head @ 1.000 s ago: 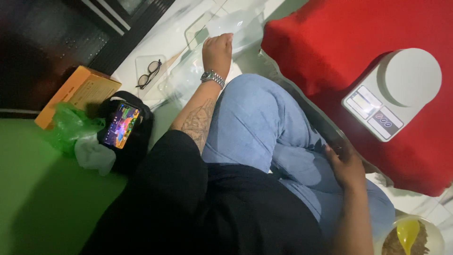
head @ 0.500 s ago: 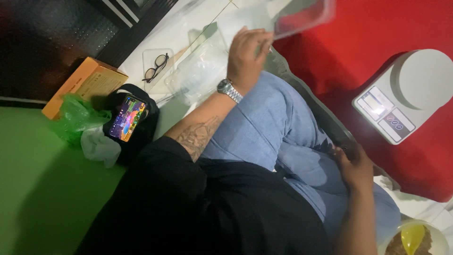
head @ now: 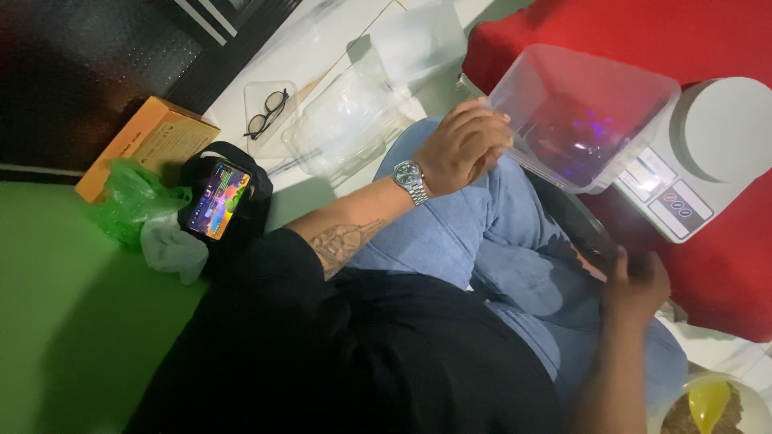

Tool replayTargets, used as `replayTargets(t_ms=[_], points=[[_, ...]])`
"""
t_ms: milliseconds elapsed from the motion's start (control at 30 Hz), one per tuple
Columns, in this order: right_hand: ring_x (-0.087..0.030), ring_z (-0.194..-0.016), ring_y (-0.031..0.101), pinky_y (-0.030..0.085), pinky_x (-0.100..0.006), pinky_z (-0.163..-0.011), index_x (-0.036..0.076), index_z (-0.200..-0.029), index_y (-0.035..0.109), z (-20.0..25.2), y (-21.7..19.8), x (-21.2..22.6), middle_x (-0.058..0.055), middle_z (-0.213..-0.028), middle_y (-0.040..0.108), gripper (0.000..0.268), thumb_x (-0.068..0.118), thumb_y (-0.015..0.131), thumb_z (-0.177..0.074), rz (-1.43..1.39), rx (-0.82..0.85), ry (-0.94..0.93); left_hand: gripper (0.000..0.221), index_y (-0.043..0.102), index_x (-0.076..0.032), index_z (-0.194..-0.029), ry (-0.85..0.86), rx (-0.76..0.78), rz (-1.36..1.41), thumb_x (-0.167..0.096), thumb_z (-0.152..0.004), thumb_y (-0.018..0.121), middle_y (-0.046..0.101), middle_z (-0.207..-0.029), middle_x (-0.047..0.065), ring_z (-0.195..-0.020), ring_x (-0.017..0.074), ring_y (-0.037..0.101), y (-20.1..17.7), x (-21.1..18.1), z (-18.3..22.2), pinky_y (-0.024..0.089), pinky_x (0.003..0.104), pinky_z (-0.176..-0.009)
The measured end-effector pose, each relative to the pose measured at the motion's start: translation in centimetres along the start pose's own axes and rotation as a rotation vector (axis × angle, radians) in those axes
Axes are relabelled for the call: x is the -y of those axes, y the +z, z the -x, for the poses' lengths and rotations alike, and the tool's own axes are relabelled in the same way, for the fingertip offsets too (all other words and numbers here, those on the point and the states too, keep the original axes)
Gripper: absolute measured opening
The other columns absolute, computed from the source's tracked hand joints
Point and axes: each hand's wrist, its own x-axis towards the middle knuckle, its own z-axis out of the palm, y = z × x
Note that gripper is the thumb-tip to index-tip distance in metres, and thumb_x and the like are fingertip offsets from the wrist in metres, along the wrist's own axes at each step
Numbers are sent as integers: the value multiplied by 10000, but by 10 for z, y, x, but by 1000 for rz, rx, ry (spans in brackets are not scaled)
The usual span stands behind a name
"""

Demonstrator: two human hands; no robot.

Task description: Portioning and weighing dry food pellets into plastic containers using a scale and spoon

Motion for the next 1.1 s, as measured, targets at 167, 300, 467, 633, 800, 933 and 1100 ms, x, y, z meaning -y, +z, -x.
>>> replayTargets(t_ms=[167,300,467,633,800,933,1100], points=[[-349,-860,656,494,-454,-752,-22,-1062,704,-6,12,-51,-186,-992,713,137,64,804,-1102,97,-283,-186,136,593,-101,-1125,65,16,38,-146,-1035,502,707,-1109,123,-1126,326,663,-4,-2,-4,462,532,-1089],[-442,-1041,552,433,-527,-943,-127,-1160,640,-7,-8,-17,-265,-1122,585,162,-85,749,-1048,-101,-456,-382,229,616,-65,-1079,111,-12,59,-226,-1079,453,678,-1088,116,-1100,332,648,5,1,-3,463,521,-1069],[-458,-1062,538,442,-516,-935,-95,-1283,570,-41,10,-43,-285,-1167,528,481,50,875,-941,-186,-550,-412,134,629,-60,-1056,136,0,43,-171,-1026,559,663,-1142,132,-1111,337,651,11,14,8,482,528,-1047],[-508,-1156,534,354,-544,-1010,-48,-1280,619,-52,1,-7,-290,-1226,587,714,400,943,-827,-133,-497,-469,146,569,-85,-1016,80,-14,-11,-200,-1044,484,617,-1078,66,-1059,323,652,1,11,-1,525,533,-981],[-397,-1389,452,198,-487,-1073,142,-1401,613,-38,3,1,-201,-1444,531,776,109,943,-699,12,-347,-358,127,576,-120,-1020,84,5,-66,-203,-1036,481,633,-1104,34,-1075,304,647,6,20,5,484,505,-1015],[-361,-1409,440,196,-482,-1088,202,-1386,647,-40,11,1,-169,-1462,526,599,191,898,-842,59,-388,-337,73,569,-116,-1040,53,49,-45,-127,-992,514,614,-1110,31,-1099,314,632,3,13,0,480,505,-1006],[-370,-1370,495,227,-509,-1058,272,-1382,660,-46,28,-11,-163,-1405,565,431,333,806,-981,140,-468,-357,71,561,-106,-1027,5,98,-59,-94,-982,507,615,-1068,24,-1076,315,638,3,10,-1,473,509,-1009]])
